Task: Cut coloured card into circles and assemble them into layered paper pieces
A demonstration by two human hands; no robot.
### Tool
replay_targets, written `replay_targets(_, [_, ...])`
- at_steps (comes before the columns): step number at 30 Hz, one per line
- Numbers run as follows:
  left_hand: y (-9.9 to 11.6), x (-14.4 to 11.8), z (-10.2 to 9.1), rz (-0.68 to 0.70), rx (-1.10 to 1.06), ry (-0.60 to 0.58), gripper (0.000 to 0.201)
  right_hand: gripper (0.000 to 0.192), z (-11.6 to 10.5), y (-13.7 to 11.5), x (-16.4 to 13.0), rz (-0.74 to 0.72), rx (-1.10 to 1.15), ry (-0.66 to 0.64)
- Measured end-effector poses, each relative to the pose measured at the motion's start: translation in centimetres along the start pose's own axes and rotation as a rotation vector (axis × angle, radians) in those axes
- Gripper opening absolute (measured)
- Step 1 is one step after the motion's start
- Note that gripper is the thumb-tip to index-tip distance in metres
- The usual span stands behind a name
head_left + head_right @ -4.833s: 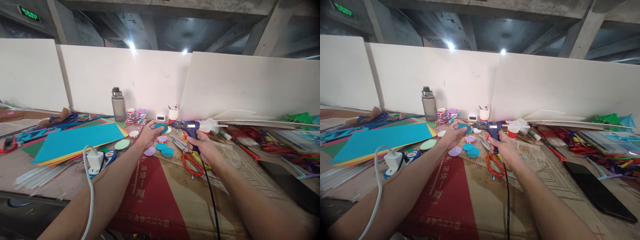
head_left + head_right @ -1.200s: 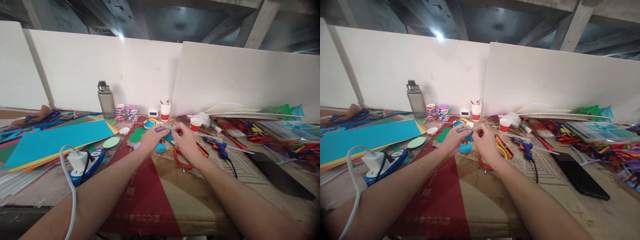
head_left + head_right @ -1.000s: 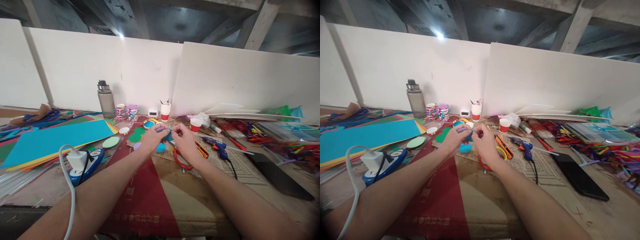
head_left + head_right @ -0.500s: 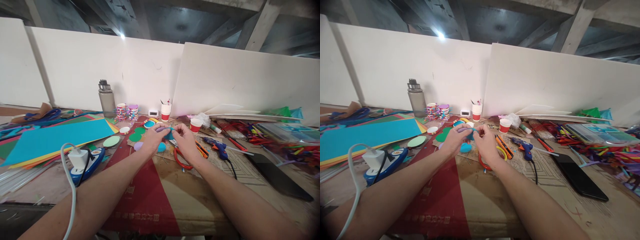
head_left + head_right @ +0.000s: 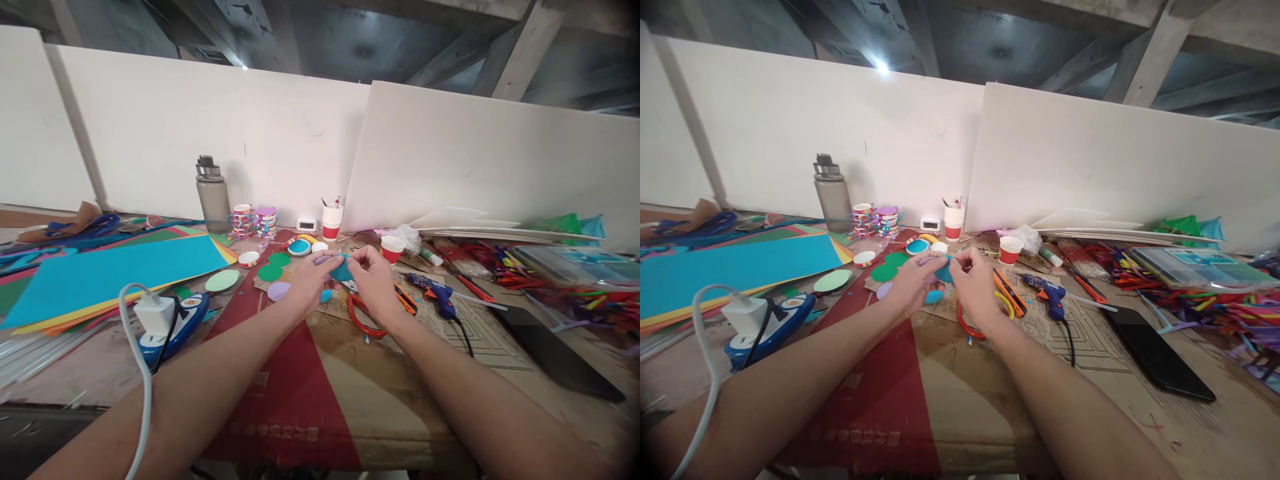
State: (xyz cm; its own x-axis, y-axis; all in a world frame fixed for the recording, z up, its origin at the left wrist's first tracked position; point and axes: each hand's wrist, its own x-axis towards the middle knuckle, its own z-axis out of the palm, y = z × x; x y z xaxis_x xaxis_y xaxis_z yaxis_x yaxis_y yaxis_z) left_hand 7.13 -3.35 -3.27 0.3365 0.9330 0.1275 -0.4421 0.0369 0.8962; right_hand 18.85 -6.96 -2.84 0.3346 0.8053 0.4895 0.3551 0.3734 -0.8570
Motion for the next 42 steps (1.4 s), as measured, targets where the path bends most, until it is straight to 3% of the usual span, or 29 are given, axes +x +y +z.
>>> replay_targets(4, [0.4, 0.2, -0.2, 0.002, -0.025, -0.010, 0.039, 0.015, 0.0, 0.1, 0.0, -0.044, 0.064, -0.031])
replay_targets(9, [0.6, 0.3, -0.5, 0.049, 0.003, 0.052, 0.037, 0.030, -0.2, 0.5, 0.4, -0.063, 0.179, 0.048])
replay_targets(11, [0.5, 0.3, -0.5, 0.048, 0.016, 0.049, 0.036, 0.027, -0.3, 0.7, 0.6, -0.035, 0.195, 0.045])
replay_targets(15, [0.4, 0.3, -0.5, 0.053, 0.035, 0.021, 0.037, 0.027, -0.4, 0.8, 0.7, 0.031, 0.194, -0.020])
replay_targets(20, [0.1, 0.4, -0.5, 0.052, 0.159, -0.078, 0.039, 0.023, -0.5, 0.6, 0.6, -0.019, 0.068, -0.062])
replay_targets(27, [-0.3, 0.8, -0.9, 0.019, 0.253, -0.051, 0.039, 0.027, -0.5, 1.5, 1.2, 0.087, 0.330, 0.039])
replay_targets(32, [-0.2, 1.1, -1.5, 0.017, 0.237, 0.022, 0.039, 0.040, -1.1, 2.0, 2.1, 0.041, 0.432, 0.179])
replay_targets(36, [0.5, 0.9, -1.4, 0.057, 0.099, 0.022, 0.041, 0.052, -1.2, 1.7, 2.1, 0.019, 0.254, 0.077])
replay_targets(42, [0.7, 0.6, -1.2, 0.090, 0.088, 0.012, 0.037, 0.031, -0.5, 1.3, 1.2, 0.044, 0.141, -0.196])
